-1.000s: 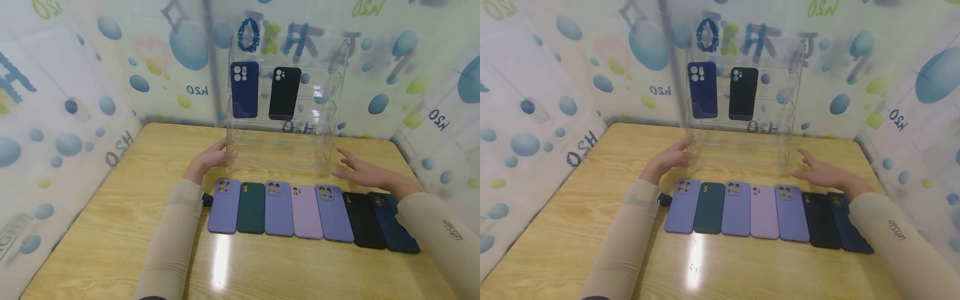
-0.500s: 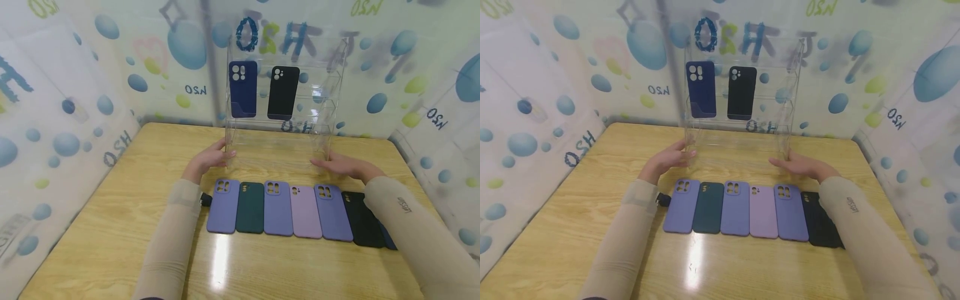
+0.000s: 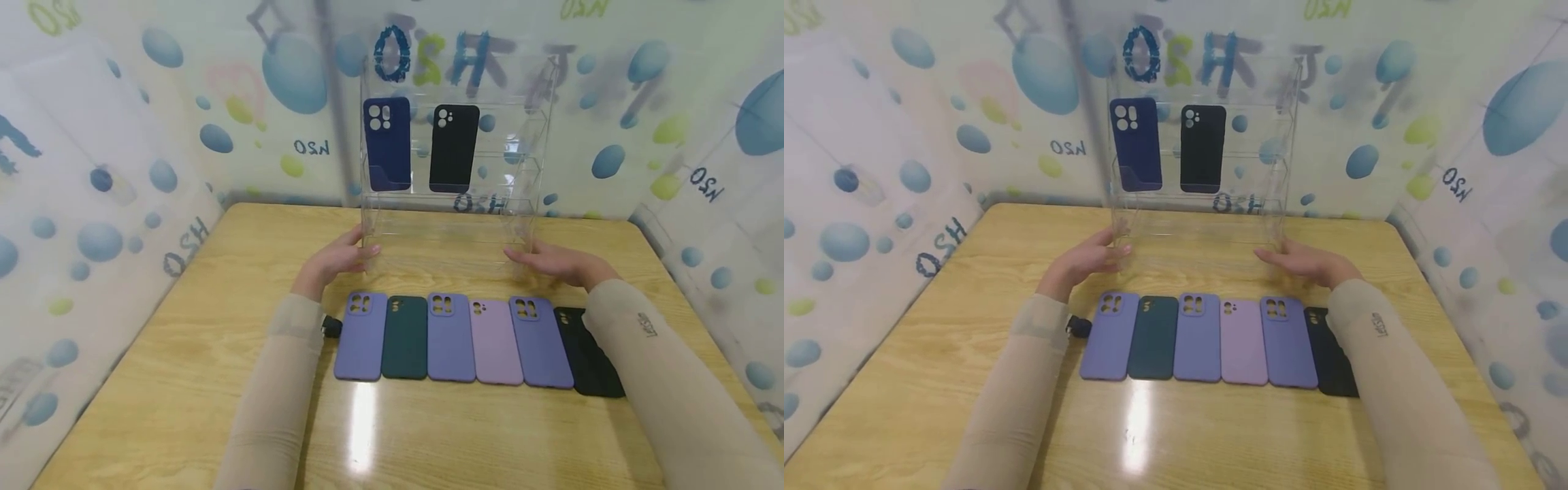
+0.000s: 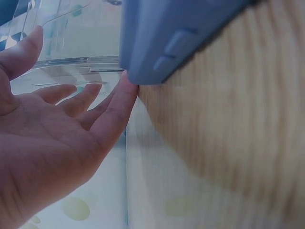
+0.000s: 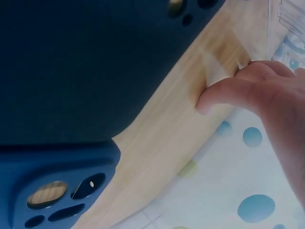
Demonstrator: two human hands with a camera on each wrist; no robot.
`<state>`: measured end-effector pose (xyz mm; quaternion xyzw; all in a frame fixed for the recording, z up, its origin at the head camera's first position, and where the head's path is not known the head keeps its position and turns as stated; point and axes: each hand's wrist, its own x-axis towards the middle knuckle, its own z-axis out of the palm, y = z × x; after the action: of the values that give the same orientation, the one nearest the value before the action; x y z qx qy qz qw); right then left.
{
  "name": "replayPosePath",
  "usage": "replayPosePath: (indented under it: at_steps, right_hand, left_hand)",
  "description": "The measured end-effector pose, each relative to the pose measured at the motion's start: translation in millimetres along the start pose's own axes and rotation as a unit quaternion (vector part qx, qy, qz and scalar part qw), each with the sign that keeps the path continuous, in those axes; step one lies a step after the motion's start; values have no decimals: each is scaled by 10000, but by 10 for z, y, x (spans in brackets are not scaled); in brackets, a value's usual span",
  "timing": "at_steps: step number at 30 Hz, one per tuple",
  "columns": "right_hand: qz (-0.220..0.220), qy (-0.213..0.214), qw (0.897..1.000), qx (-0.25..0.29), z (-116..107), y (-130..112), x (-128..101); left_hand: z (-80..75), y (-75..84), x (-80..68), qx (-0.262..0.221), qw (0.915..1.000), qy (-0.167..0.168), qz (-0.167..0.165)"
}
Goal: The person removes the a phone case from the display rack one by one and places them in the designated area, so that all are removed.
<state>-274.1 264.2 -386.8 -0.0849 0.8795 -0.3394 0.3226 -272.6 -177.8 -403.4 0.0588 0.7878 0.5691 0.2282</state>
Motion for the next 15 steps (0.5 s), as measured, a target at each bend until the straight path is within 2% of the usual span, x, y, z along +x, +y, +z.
replayPosePath:
  at_steps: [6, 10, 13, 15]
  right_hand:
    - [-37, -83, 9999, 88, -35, 6, -3]
    - [142, -78, 9999, 22, -35, 26, 4]
    - [180, -34, 9998, -39, -37, 42, -3]
    - [178, 22, 9998, -55, -48, 55, -16]
  left_hand:
    - [-27, -27, -31, 124, 9999, 67, 68]
    - [-25, -18, -41, 480, 9985, 120, 237]
    - [-17, 62, -51, 884, 9947, 316, 412]
    - [-34, 182, -73, 1060, 9920, 490, 473]
